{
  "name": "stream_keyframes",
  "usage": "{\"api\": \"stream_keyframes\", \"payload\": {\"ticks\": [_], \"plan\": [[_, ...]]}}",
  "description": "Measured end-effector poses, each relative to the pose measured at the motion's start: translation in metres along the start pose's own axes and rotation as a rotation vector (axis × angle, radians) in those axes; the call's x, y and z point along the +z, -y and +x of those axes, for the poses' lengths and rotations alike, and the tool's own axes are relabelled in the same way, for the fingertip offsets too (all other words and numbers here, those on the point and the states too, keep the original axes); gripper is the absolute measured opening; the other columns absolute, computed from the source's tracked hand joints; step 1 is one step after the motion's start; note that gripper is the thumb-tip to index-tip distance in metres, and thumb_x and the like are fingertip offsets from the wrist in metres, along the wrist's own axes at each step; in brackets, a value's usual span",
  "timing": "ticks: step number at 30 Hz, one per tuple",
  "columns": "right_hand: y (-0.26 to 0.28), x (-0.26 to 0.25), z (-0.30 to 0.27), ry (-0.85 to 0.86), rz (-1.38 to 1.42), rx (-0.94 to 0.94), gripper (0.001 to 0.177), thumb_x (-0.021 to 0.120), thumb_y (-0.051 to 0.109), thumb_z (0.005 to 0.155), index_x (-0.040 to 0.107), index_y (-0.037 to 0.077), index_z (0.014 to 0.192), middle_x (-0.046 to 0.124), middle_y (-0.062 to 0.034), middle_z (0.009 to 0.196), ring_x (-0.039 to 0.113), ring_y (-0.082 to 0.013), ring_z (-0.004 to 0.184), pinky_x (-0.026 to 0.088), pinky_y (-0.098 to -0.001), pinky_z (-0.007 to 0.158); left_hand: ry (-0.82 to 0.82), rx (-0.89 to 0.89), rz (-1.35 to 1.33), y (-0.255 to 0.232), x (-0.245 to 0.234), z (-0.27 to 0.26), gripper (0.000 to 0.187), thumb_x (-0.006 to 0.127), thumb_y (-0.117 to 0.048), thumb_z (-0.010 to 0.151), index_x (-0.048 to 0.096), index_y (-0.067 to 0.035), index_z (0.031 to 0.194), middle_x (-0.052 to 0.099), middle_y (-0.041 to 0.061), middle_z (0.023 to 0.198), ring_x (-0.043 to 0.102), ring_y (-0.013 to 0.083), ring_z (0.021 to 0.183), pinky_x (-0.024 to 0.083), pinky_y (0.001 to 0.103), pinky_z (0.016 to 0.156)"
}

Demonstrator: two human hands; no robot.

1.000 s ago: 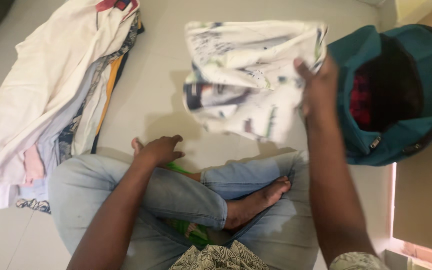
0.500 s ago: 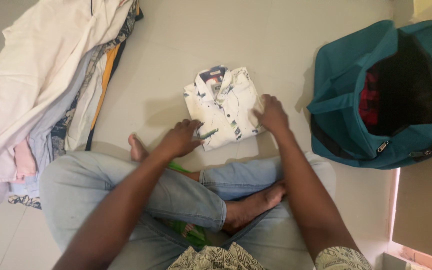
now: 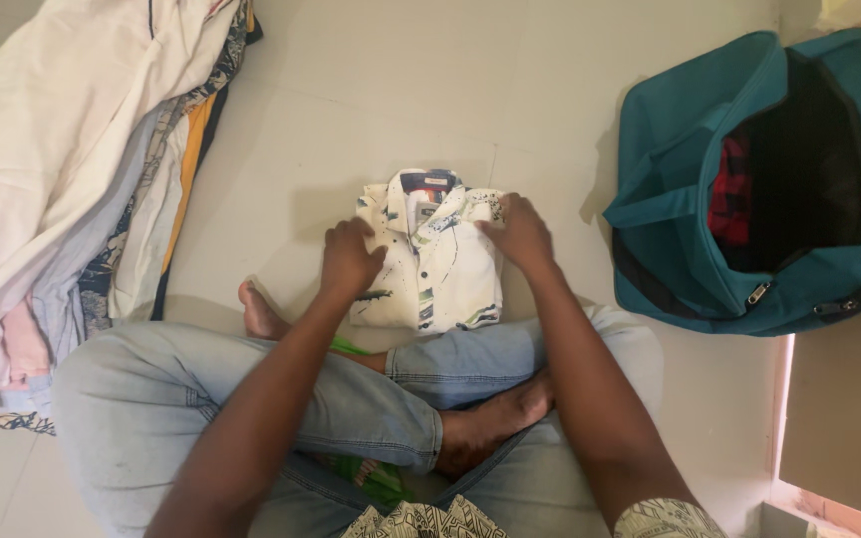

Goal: The person sits on the floor and buttons up a white shirt, smoothing the fabric with their hands. They then retrieve a second white shirt with a bird pattern from a teal bag, lay it out, and button it up as well.

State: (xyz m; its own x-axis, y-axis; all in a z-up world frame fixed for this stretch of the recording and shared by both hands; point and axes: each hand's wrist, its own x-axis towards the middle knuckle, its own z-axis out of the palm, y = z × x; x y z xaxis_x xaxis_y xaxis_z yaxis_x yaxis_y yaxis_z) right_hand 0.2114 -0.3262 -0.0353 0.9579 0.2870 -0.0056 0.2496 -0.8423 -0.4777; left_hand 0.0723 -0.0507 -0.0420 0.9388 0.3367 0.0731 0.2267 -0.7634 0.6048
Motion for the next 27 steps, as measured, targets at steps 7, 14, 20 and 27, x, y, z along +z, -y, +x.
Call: {"api": "stream_keyframes", "payload": {"ticks": [7,14,20,27], "plan": [[-0.002,0.032,0.006,0.282,0.244,0.173,0.073,0.089,0.036,0.071,0.059,0.002,0.128,0.073,-0.0170,0.119,0.071,-0.0290,0.109,0.054,-0.0369,0.094,0.124,-0.377,-0.479,-0.009,-0.006,0.008,0.058,0.074,-0.011,0.078,0.049,-0.003,0.130,0.072,0.020,0.098,0.070,0.0332,0.085,0.056,0.042,0.074],[0.044,-0.005,-0.024,0.327,0.717,-0.148,0.065,0.075,0.026,0.087,0.053,0.002,0.143,0.067,-0.0160,0.132,0.064,-0.0255,0.118,0.050,-0.0375,0.101,0.599,-0.361,-0.985,-0.026,-0.029,-0.007,0.069,0.081,-0.013,0.075,0.047,-0.003,0.135,0.066,0.013,0.115,0.064,0.0253,0.102,0.054,0.038,0.082],[0.037,-0.007,-0.050,0.650,0.896,-0.277,0.048,0.072,0.027,0.100,0.064,-0.008,0.131,0.070,-0.0214,0.129,0.066,-0.0306,0.124,0.052,-0.0428,0.109,0.333,-0.068,-0.799,-0.071,-0.058,-0.031,0.074,0.083,-0.015,0.071,0.051,-0.005,0.136,0.068,0.013,0.125,0.065,0.0216,0.115,0.052,0.034,0.099],[0.034,-0.024,-0.046,0.510,0.845,-0.648,0.070,0.080,0.023,0.086,0.050,0.000,0.145,0.061,-0.0170,0.140,0.058,-0.0277,0.125,0.046,-0.0386,0.107,0.377,0.295,-0.801,-0.103,-0.123,-0.059,0.068,0.080,-0.015,0.081,0.050,-0.002,0.140,0.063,0.008,0.134,0.059,0.0184,0.125,0.046,0.034,0.105]]}}
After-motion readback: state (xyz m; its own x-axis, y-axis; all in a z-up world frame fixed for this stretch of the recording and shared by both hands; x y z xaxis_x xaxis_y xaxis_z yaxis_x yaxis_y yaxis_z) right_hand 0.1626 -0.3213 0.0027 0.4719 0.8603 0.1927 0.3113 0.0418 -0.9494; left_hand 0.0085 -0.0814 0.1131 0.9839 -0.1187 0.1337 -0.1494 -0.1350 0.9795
